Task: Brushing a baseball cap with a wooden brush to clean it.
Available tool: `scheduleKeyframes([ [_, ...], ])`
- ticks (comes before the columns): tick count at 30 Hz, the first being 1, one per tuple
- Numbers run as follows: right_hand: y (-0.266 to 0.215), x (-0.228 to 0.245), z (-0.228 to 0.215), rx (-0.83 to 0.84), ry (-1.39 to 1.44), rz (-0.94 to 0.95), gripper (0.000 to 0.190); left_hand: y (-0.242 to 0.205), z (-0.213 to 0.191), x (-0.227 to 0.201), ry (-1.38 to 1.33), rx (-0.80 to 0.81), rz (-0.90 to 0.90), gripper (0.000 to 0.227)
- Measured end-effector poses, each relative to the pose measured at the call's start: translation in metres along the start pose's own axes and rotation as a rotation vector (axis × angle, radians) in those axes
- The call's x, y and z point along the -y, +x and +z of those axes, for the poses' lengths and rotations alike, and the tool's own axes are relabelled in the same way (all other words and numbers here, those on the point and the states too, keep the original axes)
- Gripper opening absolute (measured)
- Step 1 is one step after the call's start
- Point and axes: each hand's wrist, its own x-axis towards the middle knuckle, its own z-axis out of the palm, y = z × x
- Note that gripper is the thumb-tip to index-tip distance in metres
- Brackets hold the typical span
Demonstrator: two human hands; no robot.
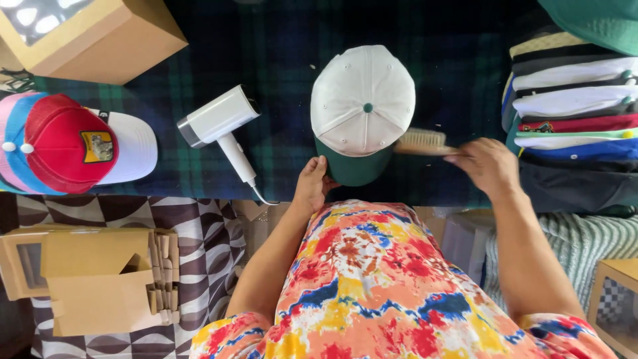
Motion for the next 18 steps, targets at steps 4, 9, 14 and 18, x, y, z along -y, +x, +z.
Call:
scheduleKeyframes([
  [4,-0.001,0.053,-0.031,0.003,-0.091,0.214,0.033,-0.015,0.014,-0.012,0.051,-0.008,0.031,0.023],
  [9,0.057,0.131,0.005,0.018,0.189,-0.004,0.021,0.009,-0.007,0.006,0.094,-0.025,0.06,0.025],
  [14,0.01,-0.018,-0.002,-0.276,0.006,0.508,0.023,0.008,-0.011,0.01,0.076,0.019,0.043,0.026],
  [18,0.068,0.109,-0.028,-0.071,0.124,0.427,0.027,0.004,-0.01,0.003,0.098,0.002,0.04,0.024],
])
